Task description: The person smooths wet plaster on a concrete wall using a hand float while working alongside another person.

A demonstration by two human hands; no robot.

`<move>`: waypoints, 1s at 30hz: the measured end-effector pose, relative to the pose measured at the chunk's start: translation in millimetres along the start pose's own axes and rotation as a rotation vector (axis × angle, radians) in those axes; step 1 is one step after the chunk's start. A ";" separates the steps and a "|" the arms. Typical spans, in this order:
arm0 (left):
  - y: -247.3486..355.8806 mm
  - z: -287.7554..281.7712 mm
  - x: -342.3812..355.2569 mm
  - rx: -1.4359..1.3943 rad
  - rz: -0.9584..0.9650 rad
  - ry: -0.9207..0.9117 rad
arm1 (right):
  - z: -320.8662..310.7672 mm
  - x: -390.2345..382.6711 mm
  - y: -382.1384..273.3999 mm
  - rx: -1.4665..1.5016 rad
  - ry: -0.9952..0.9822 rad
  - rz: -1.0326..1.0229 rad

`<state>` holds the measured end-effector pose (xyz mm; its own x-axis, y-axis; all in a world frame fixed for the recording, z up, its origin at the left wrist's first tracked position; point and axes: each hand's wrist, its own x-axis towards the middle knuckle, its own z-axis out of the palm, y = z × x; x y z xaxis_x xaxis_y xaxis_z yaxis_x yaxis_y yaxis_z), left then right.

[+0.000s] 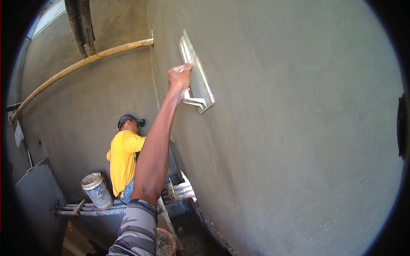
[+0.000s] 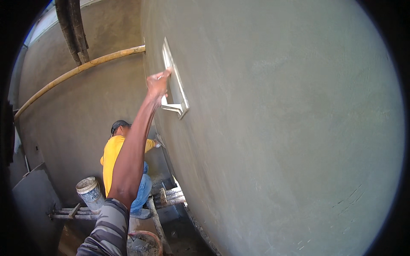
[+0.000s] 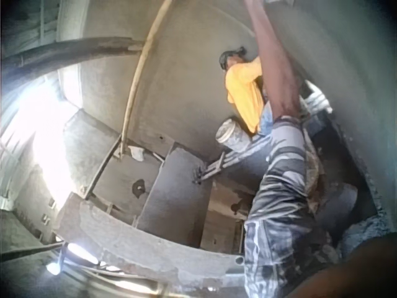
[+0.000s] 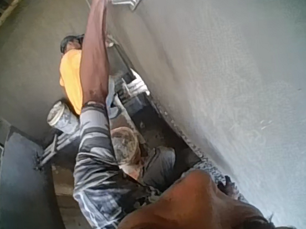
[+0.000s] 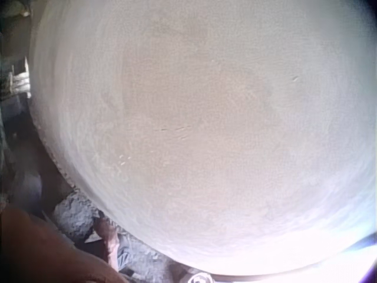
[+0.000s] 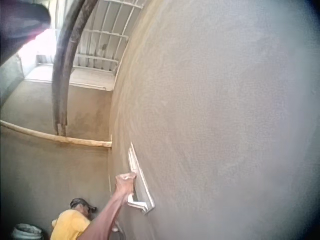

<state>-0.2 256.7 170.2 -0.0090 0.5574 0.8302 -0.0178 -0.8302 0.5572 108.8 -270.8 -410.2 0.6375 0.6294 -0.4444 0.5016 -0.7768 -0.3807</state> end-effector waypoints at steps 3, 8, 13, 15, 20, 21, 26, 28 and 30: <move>-67.4 8.6 -32.1 0.043 -0.166 0.023 | -13.4 -6.1 -14.2 0.027 -0.037 0.072; -30.2 54.7 -114.8 0.036 0.053 -0.030 | 12.8 6.6 4.7 0.026 0.018 0.014; 9.6 18.0 14.6 0.023 -0.040 0.014 | -4.4 -4.5 -5.3 0.030 0.032 0.007; -53.5 0.9 14.2 0.064 -0.209 0.033 | -6.2 -12.9 -12.7 0.022 0.069 0.017; -26.9 43.2 -98.2 0.013 -0.215 0.007 | -18.3 -26.8 -20.3 0.027 -0.029 0.084; -24.2 37.3 -77.4 0.022 -0.170 0.003 | -16.9 -26.7 -18.7 0.018 0.020 0.065; -1.8 3.8 23.9 0.040 -0.082 0.058 | -23.4 -16.3 -23.3 0.042 0.022 0.023; -8.4 9.9 9.3 0.059 -0.100 0.034 | -28.3 -20.0 -30.6 0.046 0.049 0.033; -42.3 18.0 -45.8 0.085 -0.037 -0.025 | -39.2 -25.1 -39.5 0.036 -0.102 0.109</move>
<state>18.9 266.1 109.0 0.0148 0.5882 0.8086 0.0670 -0.8074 0.5861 95.9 -256.7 -352.2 0.6233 0.5419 -0.5638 0.4105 -0.8404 -0.3538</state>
